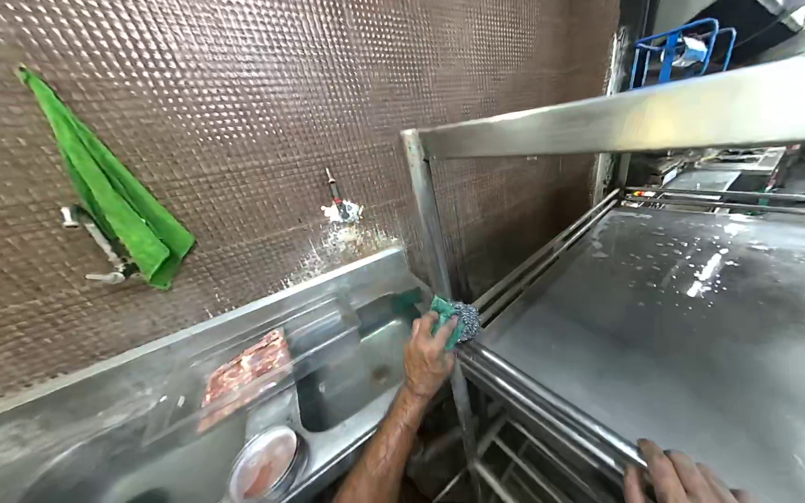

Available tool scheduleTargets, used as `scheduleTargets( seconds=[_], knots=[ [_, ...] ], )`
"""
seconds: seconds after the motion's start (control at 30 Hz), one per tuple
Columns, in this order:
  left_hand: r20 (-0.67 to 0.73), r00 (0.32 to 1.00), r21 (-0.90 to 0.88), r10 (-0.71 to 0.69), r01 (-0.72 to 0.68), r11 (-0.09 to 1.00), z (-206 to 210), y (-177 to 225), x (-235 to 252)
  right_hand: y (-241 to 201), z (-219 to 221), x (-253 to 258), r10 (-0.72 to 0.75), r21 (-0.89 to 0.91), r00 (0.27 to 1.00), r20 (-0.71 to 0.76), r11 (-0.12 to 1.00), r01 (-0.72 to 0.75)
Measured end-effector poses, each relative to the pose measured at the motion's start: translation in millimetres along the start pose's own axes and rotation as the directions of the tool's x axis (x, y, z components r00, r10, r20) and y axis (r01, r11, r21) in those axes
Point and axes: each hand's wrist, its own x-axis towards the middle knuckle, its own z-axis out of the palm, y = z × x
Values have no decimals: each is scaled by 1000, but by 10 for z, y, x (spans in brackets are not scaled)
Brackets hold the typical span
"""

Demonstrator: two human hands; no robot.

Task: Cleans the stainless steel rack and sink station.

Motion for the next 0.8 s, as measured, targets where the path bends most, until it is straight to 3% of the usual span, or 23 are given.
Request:
scheduleTargets(
  seconds=[0.1,0.2,0.27,0.33,0.4,0.47,0.5,0.57,0.63,0.8],
  knots=[
    [30,999,-40,19,-17,999,-67,0,110,33,-70,8,-34,6,999,14,999,33],
    [-106,994,-94,4,-14,995,-269,-10,789,64,-116,11,-60,19,998,38,998,59],
    [-227,970,-176,-81,40,983,-400,-56,1411,67,-140,18,-66,13,996,65,998,66],
    [-240,938,-348,-250,157,924,-406,-213,1934,68,-147,13,-66,-7,995,72,998,67],
    [-183,889,-595,-420,240,767,-162,-340,2158,40,-111,30,-46,-55,998,42,997,49],
    [53,831,-842,-553,335,423,98,-252,2040,6,-33,63,-22,-134,1000,-10,991,20],
    [170,810,-901,-561,359,245,160,-215,1937,-13,10,64,-15,-172,999,-35,985,8],
    [258,815,-937,-519,341,70,216,-225,1840,-26,50,79,-13,-211,999,-51,977,2],
    [211,829,-957,-517,284,65,260,-269,1859,-3,41,84,-17,-222,999,-33,975,9],
    [105,827,-957,-553,235,169,424,-417,1899,-47,38,70,-23,-251,998,-52,968,9]
  ],
)
